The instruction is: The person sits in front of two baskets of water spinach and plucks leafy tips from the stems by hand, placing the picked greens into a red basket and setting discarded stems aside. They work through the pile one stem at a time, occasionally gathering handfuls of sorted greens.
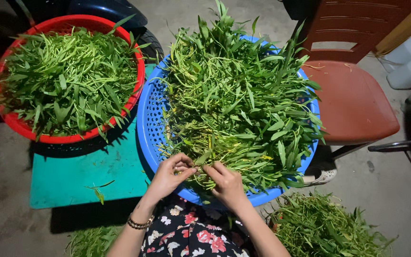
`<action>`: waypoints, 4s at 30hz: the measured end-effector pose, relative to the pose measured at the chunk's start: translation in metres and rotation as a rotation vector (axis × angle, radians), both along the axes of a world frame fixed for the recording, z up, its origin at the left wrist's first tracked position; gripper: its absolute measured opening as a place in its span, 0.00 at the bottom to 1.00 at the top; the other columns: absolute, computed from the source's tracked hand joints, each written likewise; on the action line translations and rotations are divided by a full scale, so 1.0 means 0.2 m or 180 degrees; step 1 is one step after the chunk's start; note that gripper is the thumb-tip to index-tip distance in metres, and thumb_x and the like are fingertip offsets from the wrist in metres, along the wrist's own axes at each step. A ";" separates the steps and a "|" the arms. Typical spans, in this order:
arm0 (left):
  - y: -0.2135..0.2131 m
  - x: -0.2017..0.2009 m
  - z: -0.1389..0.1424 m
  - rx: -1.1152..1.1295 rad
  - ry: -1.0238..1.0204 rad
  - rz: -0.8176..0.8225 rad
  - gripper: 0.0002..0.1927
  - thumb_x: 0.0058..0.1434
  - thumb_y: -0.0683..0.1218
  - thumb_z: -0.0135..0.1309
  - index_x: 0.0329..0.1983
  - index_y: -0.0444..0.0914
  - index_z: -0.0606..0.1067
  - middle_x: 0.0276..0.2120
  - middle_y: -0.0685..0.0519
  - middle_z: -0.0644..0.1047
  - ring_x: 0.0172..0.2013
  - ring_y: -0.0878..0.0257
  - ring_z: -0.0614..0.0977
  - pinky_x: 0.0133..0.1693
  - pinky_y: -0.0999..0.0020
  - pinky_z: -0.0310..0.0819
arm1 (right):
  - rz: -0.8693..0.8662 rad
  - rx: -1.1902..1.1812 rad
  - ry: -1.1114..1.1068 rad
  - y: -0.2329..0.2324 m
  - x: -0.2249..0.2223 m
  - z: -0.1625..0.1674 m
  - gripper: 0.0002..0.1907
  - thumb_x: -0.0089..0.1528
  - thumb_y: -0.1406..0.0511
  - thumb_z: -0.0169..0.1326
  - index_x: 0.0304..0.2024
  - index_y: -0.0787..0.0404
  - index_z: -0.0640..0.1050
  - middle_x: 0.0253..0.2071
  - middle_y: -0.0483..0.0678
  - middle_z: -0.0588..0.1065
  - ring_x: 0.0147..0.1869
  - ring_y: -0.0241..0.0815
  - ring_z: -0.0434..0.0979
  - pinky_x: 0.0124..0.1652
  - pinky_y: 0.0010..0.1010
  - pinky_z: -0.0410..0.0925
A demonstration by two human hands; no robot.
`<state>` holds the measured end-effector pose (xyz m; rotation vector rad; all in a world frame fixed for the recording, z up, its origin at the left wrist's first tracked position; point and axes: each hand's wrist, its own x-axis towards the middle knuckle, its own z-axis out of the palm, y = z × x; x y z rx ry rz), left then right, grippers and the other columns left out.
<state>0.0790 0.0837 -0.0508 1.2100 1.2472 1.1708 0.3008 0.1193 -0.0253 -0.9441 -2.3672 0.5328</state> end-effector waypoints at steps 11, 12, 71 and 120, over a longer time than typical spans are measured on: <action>-0.18 -0.23 0.24 -0.0056 0.0521 0.0356 0.11 0.58 0.42 0.63 0.42 0.34 0.78 0.37 0.52 0.85 0.40 0.65 0.87 0.46 0.69 0.82 | -0.1039 -0.3395 0.3613 0.18 0.28 -0.01 0.06 0.62 0.66 0.56 0.40 0.60 0.77 0.32 0.43 0.73 0.28 0.31 0.70 0.25 0.25 0.67; -0.26 -0.34 0.29 0.0019 0.0777 0.0456 0.12 0.57 0.42 0.63 0.42 0.33 0.78 0.36 0.51 0.85 0.41 0.65 0.87 0.46 0.68 0.82 | -0.0706 -0.3347 0.3986 0.22 0.35 0.01 0.06 0.65 0.65 0.56 0.43 0.61 0.77 0.32 0.42 0.71 0.25 0.28 0.65 0.22 0.21 0.61; 0.18 0.29 0.23 0.0046 -0.0792 -0.0605 0.17 0.59 0.41 0.63 0.52 0.36 0.80 0.36 0.54 0.83 0.39 0.70 0.83 0.46 0.72 0.78 | -0.1254 -0.4056 0.3187 -0.01 0.21 0.07 0.11 0.59 0.62 0.60 0.43 0.58 0.78 0.29 0.36 0.73 0.27 0.26 0.68 0.25 0.19 0.58; 0.15 0.18 -0.04 0.0055 0.1892 -0.0719 0.23 0.51 0.53 0.69 0.46 0.36 0.79 0.35 0.46 0.81 0.35 0.53 0.83 0.41 0.60 0.75 | -0.0915 -0.4179 0.4107 0.03 0.53 -0.16 0.12 0.68 0.62 0.49 0.43 0.68 0.73 0.24 0.43 0.66 0.20 0.28 0.55 0.19 0.21 0.52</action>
